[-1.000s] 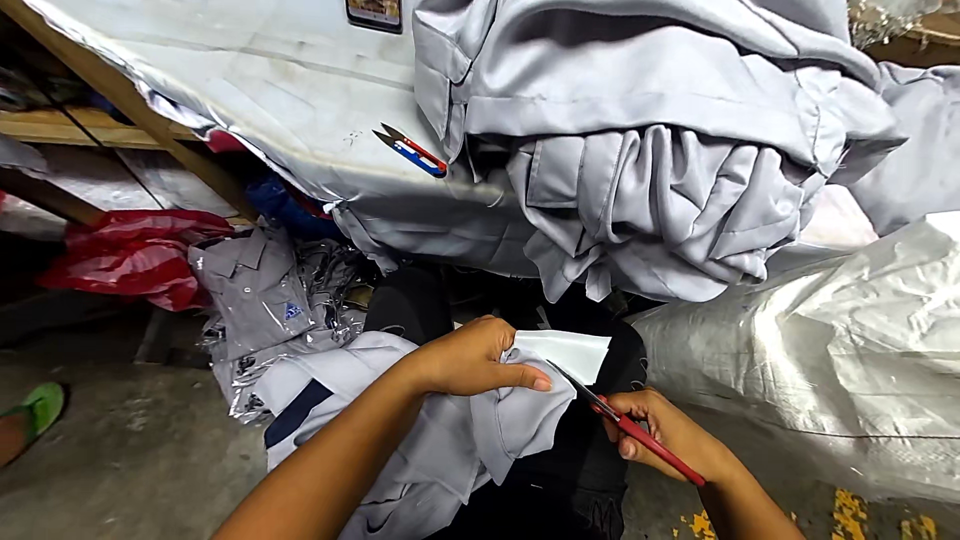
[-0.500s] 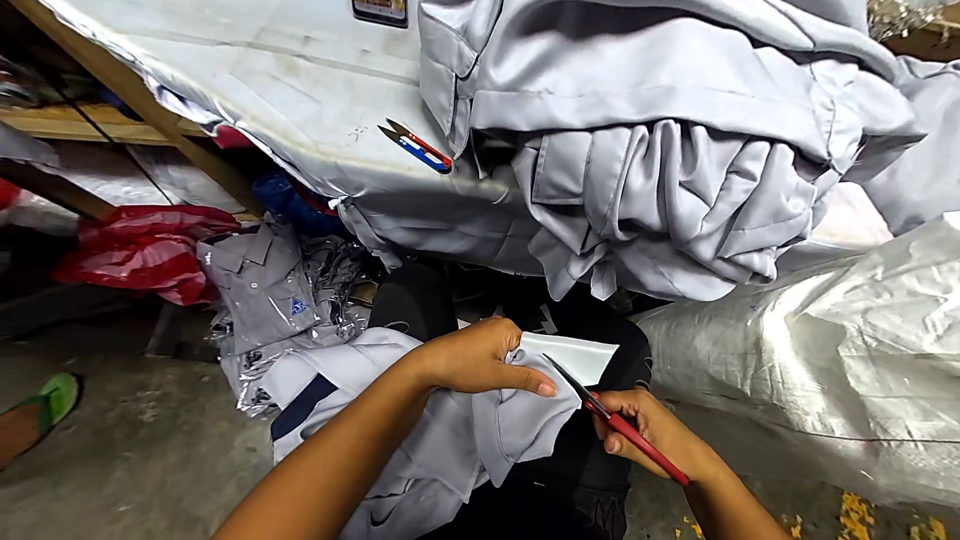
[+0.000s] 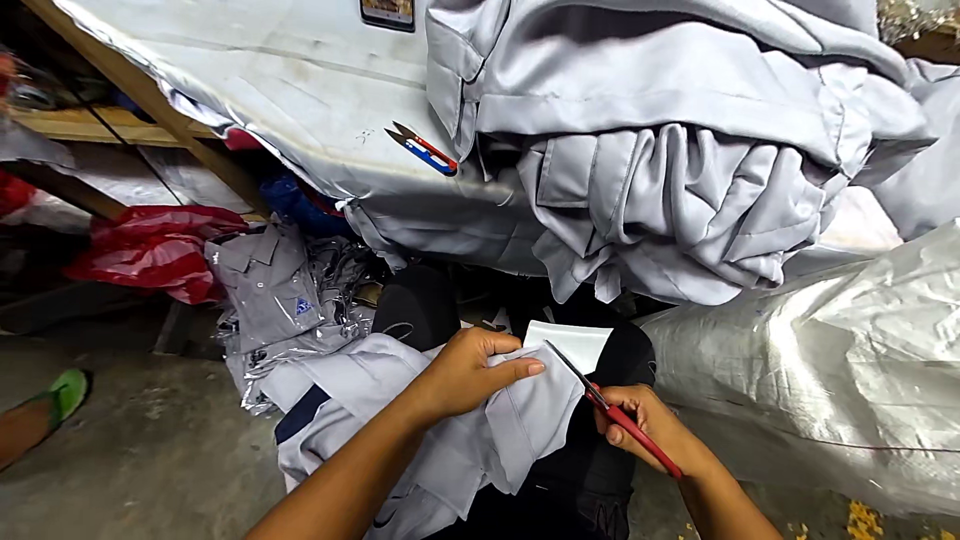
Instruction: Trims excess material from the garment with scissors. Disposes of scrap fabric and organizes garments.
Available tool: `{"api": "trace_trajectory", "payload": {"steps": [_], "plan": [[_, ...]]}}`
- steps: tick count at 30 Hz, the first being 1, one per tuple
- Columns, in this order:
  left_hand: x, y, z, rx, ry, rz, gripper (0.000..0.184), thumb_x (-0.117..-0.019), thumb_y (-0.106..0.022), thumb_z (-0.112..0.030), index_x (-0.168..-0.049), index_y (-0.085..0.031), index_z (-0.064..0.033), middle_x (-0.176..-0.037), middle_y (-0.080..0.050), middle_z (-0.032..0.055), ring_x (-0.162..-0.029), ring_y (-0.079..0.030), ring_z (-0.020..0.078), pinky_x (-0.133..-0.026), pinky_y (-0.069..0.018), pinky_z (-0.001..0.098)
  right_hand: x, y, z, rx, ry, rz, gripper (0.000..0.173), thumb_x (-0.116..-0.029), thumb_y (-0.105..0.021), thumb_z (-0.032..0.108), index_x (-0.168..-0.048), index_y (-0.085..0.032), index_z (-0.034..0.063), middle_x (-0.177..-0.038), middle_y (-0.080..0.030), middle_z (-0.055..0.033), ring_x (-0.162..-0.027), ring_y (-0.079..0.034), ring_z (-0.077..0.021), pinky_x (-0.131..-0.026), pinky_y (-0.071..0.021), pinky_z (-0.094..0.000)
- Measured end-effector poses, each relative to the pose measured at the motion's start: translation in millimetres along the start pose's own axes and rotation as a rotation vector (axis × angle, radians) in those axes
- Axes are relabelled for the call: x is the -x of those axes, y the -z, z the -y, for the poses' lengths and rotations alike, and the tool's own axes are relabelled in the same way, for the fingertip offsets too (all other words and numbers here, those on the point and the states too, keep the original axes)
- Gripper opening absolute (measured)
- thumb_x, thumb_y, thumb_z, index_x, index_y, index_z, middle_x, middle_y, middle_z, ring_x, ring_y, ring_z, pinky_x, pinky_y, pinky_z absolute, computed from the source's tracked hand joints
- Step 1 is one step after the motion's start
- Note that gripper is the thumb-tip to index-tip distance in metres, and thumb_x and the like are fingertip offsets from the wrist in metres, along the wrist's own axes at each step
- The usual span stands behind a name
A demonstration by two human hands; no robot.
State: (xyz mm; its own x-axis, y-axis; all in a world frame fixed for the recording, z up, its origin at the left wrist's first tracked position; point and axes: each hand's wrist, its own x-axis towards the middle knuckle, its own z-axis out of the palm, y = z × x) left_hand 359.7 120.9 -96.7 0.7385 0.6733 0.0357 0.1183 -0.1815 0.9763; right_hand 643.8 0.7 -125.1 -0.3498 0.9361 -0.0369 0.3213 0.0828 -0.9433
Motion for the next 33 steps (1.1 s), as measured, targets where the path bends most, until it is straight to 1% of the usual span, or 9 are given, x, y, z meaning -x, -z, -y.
{"api": "trace_trajectory", "payload": {"steps": [3, 10, 15, 20, 23, 26, 29, 31, 33], "plan": [[-2, 1, -1, -0.020, -0.014, 0.074, 0.034, -0.0995, -0.065, -0.033, -0.073, -0.063, -0.0120, -0.063, -0.050, -0.0129, -0.057, -0.044, -0.0069, -0.054, -0.0350, 0.0150, -1, 3, 3, 0.001, 0.001, 0.042, 0.064, -0.0904, -0.058, 0.073, -0.078, -0.063, 0.0100, -0.060, -0.050, 0.0112, -0.053, -0.043, 0.0091, -0.048, -0.0342, -0.0108], [-3, 7, 0, -0.007, 0.007, 0.157, 0.034, -0.0995, -0.065, -0.031, -0.070, -0.061, -0.0137, -0.060, -0.048, -0.0136, -0.055, -0.042, -0.0068, -0.051, -0.0331, 0.0146, -1, 5, -1, 0.008, -0.012, 0.048, 0.060, -0.0906, -0.062, 0.068, -0.070, -0.059, 0.0123, -0.054, -0.046, 0.0110, -0.047, -0.041, 0.0077, -0.044, -0.0323, -0.0123], [-7, 9, 1, -0.057, -0.023, 0.286, 0.038, -0.0994, -0.064, -0.032, -0.067, -0.058, -0.0127, -0.058, -0.045, -0.0124, -0.053, -0.039, -0.0050, -0.050, -0.0298, 0.0168, -6, 4, 2, -0.047, -0.012, 0.174, 0.064, -0.0926, -0.055, 0.072, -0.079, -0.062, 0.0099, -0.062, -0.052, 0.0101, -0.054, -0.045, 0.0083, -0.050, -0.0359, -0.0114], [-7, 12, 1, -0.092, 0.005, 0.288, 0.038, -0.0992, -0.065, -0.035, -0.068, -0.060, -0.0139, -0.058, -0.045, -0.0138, -0.053, -0.040, -0.0059, -0.050, -0.0304, 0.0164, -7, 5, 4, -0.186, -0.096, 0.148, 0.049, -0.0913, -0.068, 0.061, -0.070, -0.060, 0.0167, -0.054, -0.049, 0.0142, -0.045, -0.044, 0.0086, -0.040, -0.0356, -0.0114], [-5, 7, -3, -0.278, -0.010, 0.285, 0.042, -0.0993, -0.061, -0.044, -0.072, -0.063, -0.0113, -0.061, -0.048, -0.0080, -0.058, -0.044, 0.0026, -0.057, -0.0349, 0.0275, -16, 3, 22, -0.105, -0.073, -0.020, 0.044, -0.0929, -0.068, 0.057, -0.079, -0.065, 0.0155, -0.060, -0.054, 0.0157, -0.050, -0.046, 0.0101, -0.045, -0.0376, -0.0102], [-7, -6, -13, -0.460, -0.028, 0.300, 0.044, -0.0999, -0.058, -0.045, -0.077, -0.066, -0.0080, -0.065, -0.057, 0.0026, -0.063, -0.054, 0.0170, -0.059, -0.0402, 0.0415, -39, -10, 42, 0.040, 0.003, -0.136, 0.035, -0.0932, -0.072, 0.041, -0.089, -0.071, 0.0064, -0.067, -0.059, 0.0119, -0.057, -0.048, 0.0108, -0.052, -0.0389, -0.0093], [-3, -12, -18, -0.602, -0.070, 0.167, 0.043, -0.0999, -0.058, -0.044, -0.085, -0.070, -0.0065, -0.076, -0.067, 0.0089, -0.073, -0.066, 0.0262, -0.063, -0.0485, 0.0498, -62, -20, 53, 0.090, 0.042, -0.182, 0.018, -0.0899, -0.068, 0.020, -0.083, -0.069, 0.0041, -0.066, -0.058, 0.0089, -0.060, -0.048, 0.0104, -0.055, -0.0388, -0.0096], [6, -11, -17, -0.715, -0.100, -0.017, 0.043, -0.0996, -0.057, -0.048, -0.098, -0.075, -0.0087, -0.089, -0.073, 0.0080, -0.082, -0.072, 0.0257, -0.070, -0.0546, 0.0499, -72, -24, 55, 0.072, 0.044, -0.285, 0.013, -0.0878, -0.066, 0.015, -0.080, -0.068, 0.0052, -0.064, -0.057, 0.0094, -0.058, -0.049, 0.0101, -0.054, -0.0404, -0.0095], [17, -13, -13, -0.815, -0.109, -0.218, 0.040, -0.0985, -0.058, -0.047, -0.104, -0.074, -0.0104, -0.091, -0.073, 0.0066, -0.084, -0.071, 0.0243, -0.073, -0.0544, 0.0464, -78, -30, 51, 0.074, 0.048, -0.454, 0.012, -0.0877, -0.065, 0.014, -0.078, -0.067, 0.0068, -0.062, -0.058, 0.0095, -0.055, -0.053, 0.0089, -0.052, -0.0451, -0.0102]]}}
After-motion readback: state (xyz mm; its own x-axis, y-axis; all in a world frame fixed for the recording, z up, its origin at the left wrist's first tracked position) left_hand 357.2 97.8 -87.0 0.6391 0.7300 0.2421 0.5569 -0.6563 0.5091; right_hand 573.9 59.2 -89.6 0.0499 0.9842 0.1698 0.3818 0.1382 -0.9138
